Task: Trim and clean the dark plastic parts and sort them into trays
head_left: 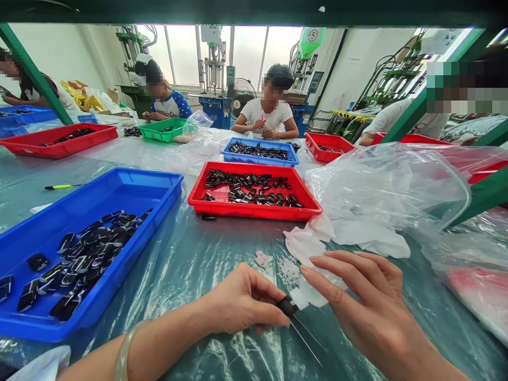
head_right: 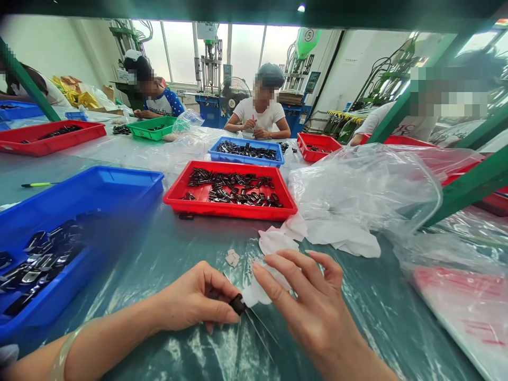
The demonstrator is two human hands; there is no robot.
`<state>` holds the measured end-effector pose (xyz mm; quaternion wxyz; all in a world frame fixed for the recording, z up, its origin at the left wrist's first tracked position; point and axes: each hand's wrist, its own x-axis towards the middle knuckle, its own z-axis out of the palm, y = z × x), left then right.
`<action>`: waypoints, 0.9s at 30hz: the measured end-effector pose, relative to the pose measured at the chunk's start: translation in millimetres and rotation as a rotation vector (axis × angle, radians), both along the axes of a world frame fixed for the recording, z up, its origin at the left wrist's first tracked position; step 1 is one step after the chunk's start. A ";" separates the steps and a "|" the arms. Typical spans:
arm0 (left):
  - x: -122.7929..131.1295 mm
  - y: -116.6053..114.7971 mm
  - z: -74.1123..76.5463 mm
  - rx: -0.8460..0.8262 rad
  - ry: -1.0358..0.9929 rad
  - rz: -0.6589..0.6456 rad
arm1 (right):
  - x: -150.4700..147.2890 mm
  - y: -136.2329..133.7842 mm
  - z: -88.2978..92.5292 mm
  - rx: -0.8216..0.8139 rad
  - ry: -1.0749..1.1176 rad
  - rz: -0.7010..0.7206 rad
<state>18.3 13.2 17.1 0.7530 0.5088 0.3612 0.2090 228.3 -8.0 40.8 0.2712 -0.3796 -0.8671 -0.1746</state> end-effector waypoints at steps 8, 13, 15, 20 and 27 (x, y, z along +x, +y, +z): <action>-0.2 0.0 -3.1 0.020 -0.005 -0.025 | 4.5 1.0 -1.8 0.031 0.016 0.053; 0.2 -0.4 -3.5 0.022 -0.002 -0.048 | 2.9 3.4 -0.4 0.040 -0.015 0.060; 0.0 0.0 -3.3 0.020 -0.001 -0.055 | 1.3 4.0 -1.7 0.050 -0.005 0.058; -1.0 0.2 -2.6 0.020 0.003 -0.060 | -2.2 3.9 -3.8 0.094 0.010 0.044; -1.0 0.1 -1.9 0.015 0.024 -0.051 | -2.3 1.8 -4.0 0.142 -0.006 0.042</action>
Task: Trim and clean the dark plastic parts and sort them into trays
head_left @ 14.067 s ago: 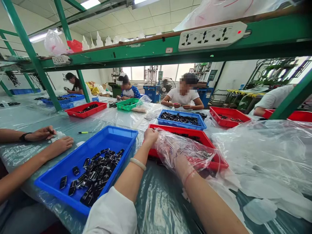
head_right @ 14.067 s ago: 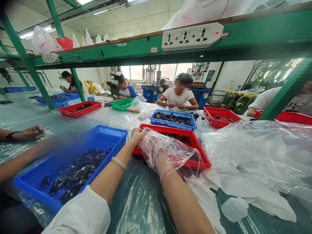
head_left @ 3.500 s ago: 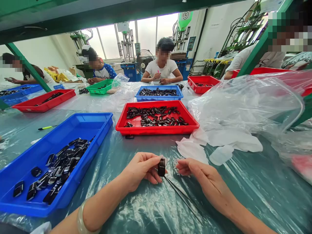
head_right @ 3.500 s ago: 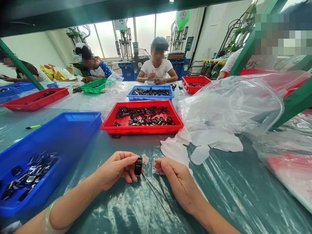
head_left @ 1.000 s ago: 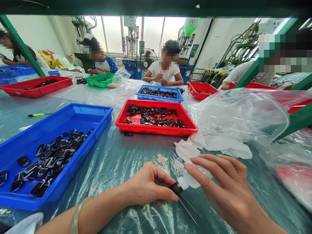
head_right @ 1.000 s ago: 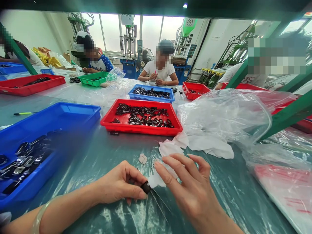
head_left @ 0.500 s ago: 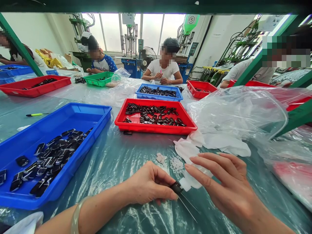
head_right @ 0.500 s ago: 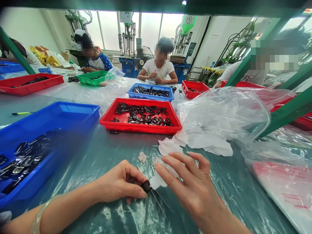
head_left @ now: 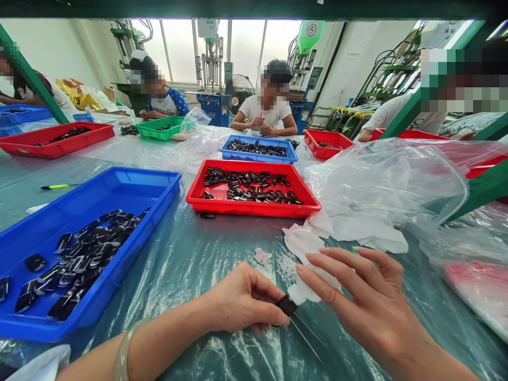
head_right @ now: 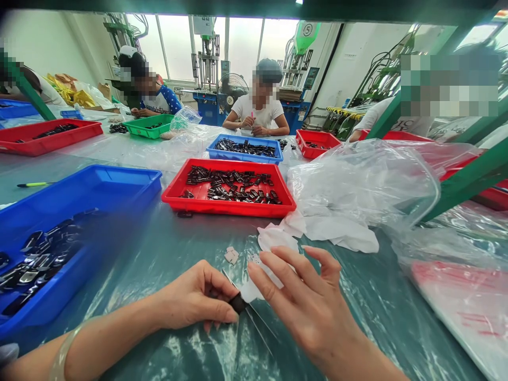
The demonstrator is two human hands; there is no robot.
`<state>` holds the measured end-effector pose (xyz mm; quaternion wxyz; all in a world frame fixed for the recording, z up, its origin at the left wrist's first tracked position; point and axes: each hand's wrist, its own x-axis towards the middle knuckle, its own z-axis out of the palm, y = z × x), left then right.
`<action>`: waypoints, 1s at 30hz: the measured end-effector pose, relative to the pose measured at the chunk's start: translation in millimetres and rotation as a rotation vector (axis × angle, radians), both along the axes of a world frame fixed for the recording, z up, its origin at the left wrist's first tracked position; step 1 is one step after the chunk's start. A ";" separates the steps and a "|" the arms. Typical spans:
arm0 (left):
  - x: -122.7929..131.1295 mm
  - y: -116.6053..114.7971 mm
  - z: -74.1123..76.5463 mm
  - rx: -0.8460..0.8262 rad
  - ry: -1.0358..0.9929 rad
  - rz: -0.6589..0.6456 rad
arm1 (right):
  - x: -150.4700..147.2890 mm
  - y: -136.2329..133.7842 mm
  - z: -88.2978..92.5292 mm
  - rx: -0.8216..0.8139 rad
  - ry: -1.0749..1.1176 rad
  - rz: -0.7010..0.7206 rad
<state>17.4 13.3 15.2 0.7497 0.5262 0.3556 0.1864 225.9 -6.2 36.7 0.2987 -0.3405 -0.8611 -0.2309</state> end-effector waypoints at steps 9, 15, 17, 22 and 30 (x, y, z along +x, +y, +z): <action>0.7 0.4 -2.9 -0.015 -0.001 0.006 | 3.3 -6.0 2.3 -0.030 0.005 0.006; 1.6 0.2 -3.0 -0.030 0.007 0.007 | 5.7 -5.3 0.9 -0.053 0.000 -0.004; 1.8 0.3 -2.6 -0.030 0.011 0.010 | 5.9 -4.5 0.7 -0.054 -0.010 -0.004; 2.0 0.5 -0.4 -0.038 0.006 0.006 | 2.6 -2.7 -0.3 -0.045 -0.012 0.005; 1.9 0.2 -1.2 -0.024 0.011 0.008 | 4.8 -2.1 -0.5 -0.067 0.000 0.009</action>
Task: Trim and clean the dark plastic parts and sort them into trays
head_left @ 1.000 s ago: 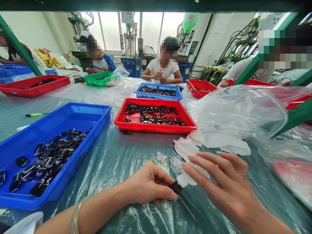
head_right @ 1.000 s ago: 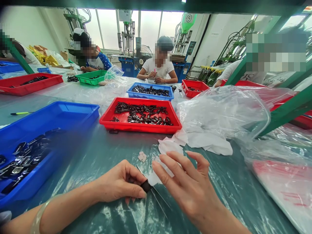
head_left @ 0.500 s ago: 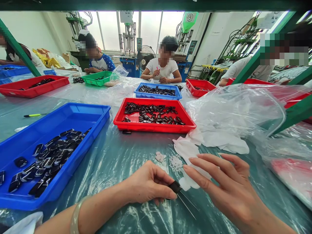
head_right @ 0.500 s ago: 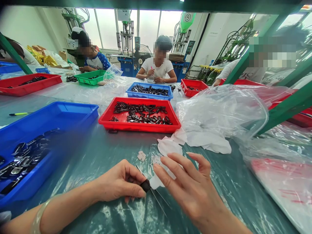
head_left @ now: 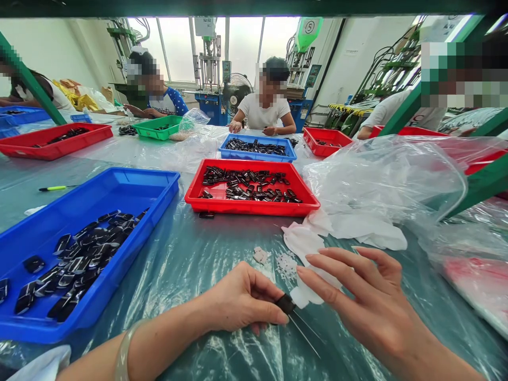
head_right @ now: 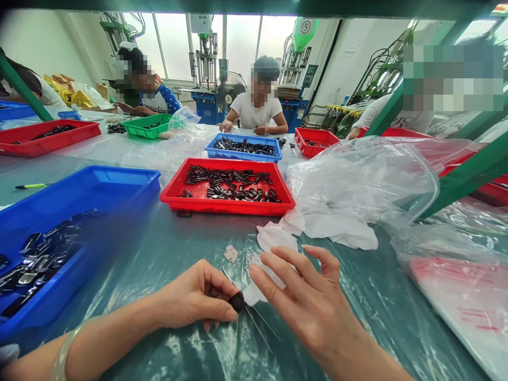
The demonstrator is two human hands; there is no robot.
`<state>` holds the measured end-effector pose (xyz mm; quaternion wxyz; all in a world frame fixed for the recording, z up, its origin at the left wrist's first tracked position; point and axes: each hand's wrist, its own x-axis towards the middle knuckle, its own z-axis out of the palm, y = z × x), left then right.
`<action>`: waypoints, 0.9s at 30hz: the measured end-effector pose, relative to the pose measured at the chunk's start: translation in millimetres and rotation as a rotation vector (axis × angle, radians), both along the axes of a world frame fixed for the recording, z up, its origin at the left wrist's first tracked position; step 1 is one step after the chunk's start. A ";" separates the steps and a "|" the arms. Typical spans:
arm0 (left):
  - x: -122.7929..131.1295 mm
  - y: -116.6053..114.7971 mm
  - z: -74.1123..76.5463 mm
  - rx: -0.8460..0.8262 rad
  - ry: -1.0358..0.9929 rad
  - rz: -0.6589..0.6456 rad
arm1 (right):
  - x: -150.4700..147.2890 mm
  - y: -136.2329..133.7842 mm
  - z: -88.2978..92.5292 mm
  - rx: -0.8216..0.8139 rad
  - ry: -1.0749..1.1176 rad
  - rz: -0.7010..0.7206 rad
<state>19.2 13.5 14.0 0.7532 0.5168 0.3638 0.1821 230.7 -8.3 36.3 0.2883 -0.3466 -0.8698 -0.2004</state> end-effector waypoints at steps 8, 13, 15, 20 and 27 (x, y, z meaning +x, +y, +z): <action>2.2 -0.6 0.3 -0.018 -0.005 0.011 | 8.3 2.5 -9.2 -0.120 0.067 -0.038; 4.1 -0.4 -2.8 -0.041 -0.007 0.064 | 26.6 8.7 -14.7 -0.180 0.125 -0.096; 4.2 -0.6 -6.0 -0.019 0.002 0.075 | 36.8 11.2 -17.8 -0.215 0.197 -0.150; 3.7 -2.0 -10.0 0.106 0.012 0.076 | 57.6 13.9 -24.1 -0.253 0.296 -0.203; 5.2 -2.2 -6.0 0.253 0.020 0.085 | 51.3 -3.4 -23.5 -0.342 0.304 -0.223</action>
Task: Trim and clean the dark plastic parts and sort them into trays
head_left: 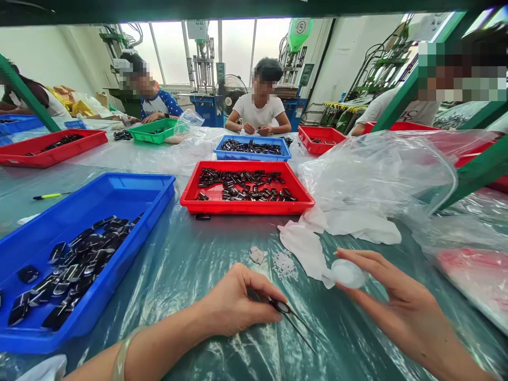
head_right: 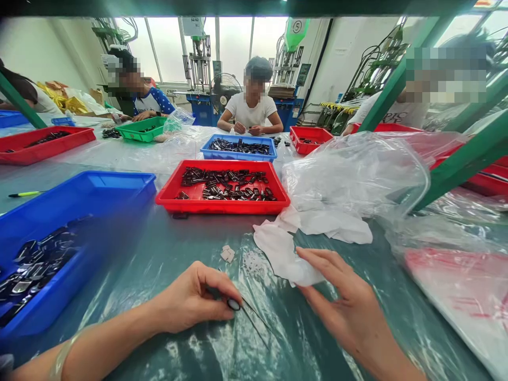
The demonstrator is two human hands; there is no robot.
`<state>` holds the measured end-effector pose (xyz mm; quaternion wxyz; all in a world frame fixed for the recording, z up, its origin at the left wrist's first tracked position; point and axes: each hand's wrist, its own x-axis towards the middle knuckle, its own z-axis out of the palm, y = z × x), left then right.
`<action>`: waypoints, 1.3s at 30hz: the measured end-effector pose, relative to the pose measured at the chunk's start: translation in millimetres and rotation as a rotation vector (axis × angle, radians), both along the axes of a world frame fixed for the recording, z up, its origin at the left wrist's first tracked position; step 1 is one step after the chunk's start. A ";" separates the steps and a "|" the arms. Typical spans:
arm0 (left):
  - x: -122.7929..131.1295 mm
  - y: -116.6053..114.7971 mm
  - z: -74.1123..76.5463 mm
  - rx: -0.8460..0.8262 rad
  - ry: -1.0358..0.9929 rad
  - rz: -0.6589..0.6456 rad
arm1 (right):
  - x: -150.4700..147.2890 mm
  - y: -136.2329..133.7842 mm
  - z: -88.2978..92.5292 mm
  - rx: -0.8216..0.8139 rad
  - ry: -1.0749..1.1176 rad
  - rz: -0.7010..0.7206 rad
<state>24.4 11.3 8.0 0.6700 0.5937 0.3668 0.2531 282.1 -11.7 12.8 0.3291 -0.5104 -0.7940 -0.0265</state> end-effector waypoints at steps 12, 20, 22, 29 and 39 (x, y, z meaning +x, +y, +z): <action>-2.9 -1.6 1.1 -0.146 0.014 -0.102 | -41.7 -6.0 22.4 0.292 -0.260 0.121; -3.4 -1.1 -0.1 -0.198 0.010 -0.100 | -42.2 -8.0 14.2 0.262 -0.243 0.110; -3.8 -0.7 -1.5 -0.196 0.001 -0.112 | -42.3 -8.3 13.5 0.254 -0.257 0.131; -3.4 -0.9 -1.0 -0.207 -0.016 -0.131 | -43.6 -10.5 16.0 0.261 -0.266 0.160; -2.7 -3.0 -0.4 -0.227 -0.024 -0.130 | -45.2 -12.2 17.6 0.292 -0.263 0.181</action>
